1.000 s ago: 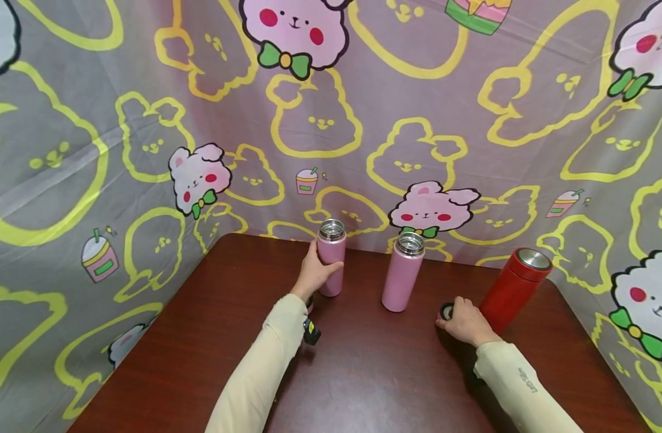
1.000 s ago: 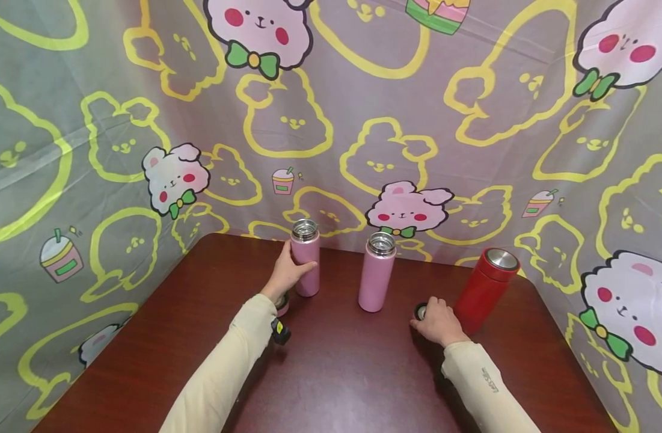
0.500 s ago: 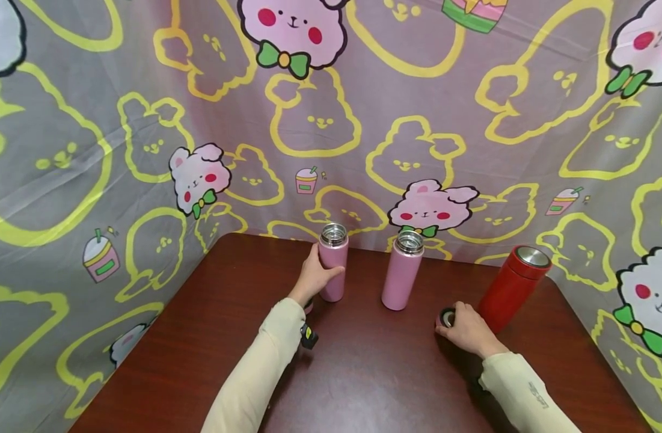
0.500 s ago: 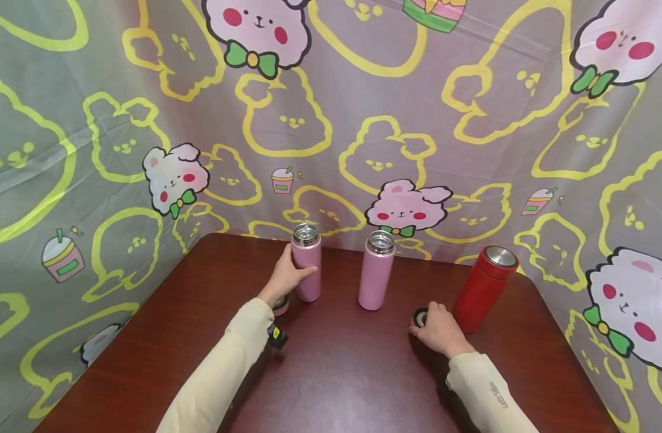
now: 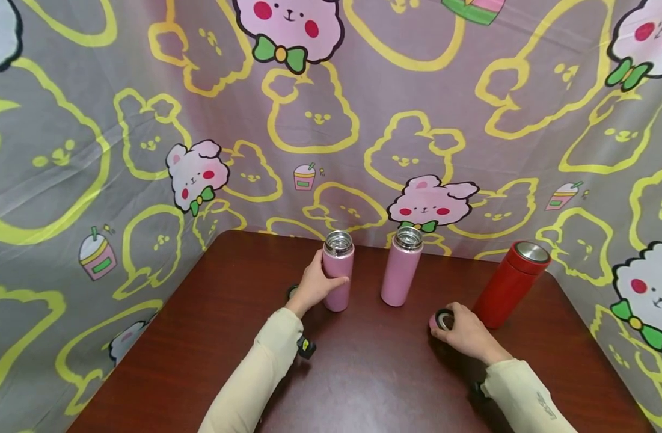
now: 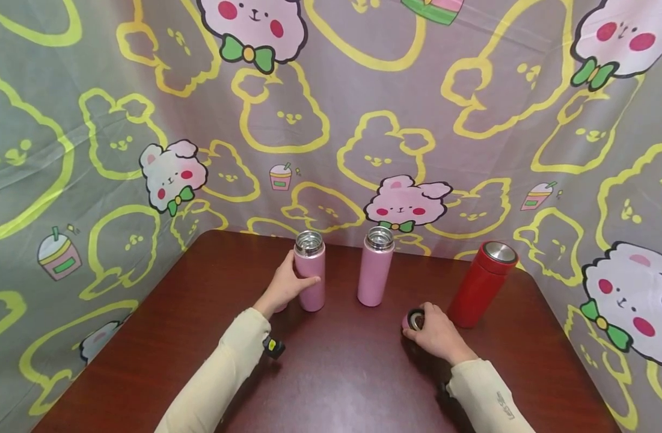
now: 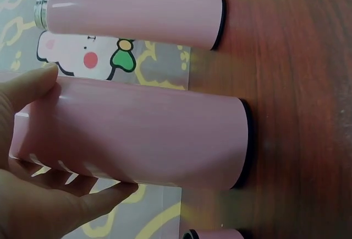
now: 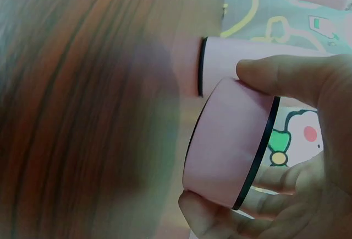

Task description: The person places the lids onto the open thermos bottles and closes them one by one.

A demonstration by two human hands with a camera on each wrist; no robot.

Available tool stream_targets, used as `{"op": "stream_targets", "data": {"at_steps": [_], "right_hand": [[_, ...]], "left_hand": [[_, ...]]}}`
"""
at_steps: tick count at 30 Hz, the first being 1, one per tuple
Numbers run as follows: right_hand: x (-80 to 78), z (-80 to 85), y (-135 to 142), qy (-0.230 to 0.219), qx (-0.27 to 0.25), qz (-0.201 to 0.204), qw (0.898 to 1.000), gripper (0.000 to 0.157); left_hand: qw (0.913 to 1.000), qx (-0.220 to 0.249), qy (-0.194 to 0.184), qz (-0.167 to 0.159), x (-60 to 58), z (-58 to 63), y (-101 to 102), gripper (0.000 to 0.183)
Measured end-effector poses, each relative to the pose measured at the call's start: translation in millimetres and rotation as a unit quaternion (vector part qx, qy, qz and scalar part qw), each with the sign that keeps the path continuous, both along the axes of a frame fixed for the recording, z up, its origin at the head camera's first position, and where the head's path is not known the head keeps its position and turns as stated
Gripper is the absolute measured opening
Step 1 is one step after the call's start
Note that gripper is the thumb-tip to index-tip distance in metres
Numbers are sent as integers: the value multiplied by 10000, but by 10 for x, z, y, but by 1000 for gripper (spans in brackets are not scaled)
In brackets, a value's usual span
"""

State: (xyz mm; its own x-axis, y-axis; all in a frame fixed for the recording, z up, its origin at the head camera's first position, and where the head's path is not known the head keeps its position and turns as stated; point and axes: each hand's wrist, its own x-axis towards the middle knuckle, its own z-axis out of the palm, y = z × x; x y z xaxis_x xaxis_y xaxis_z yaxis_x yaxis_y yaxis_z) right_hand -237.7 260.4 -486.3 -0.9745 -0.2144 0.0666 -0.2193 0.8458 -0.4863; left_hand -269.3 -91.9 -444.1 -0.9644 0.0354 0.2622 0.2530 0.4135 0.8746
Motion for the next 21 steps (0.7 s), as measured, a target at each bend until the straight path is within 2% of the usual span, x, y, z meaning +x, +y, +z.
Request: {"op": "stream_targets", "data": {"at_steps": [12,21], "right_hand": [[140,114,-162,552,-625,400,9957,53],[183,143,-305,861,-941,675,9895,55]], "left_hand": [[9997,-25,17,-258,232,18,28,78],[9977,-207,134,-624,394,-10,66,80]]}}
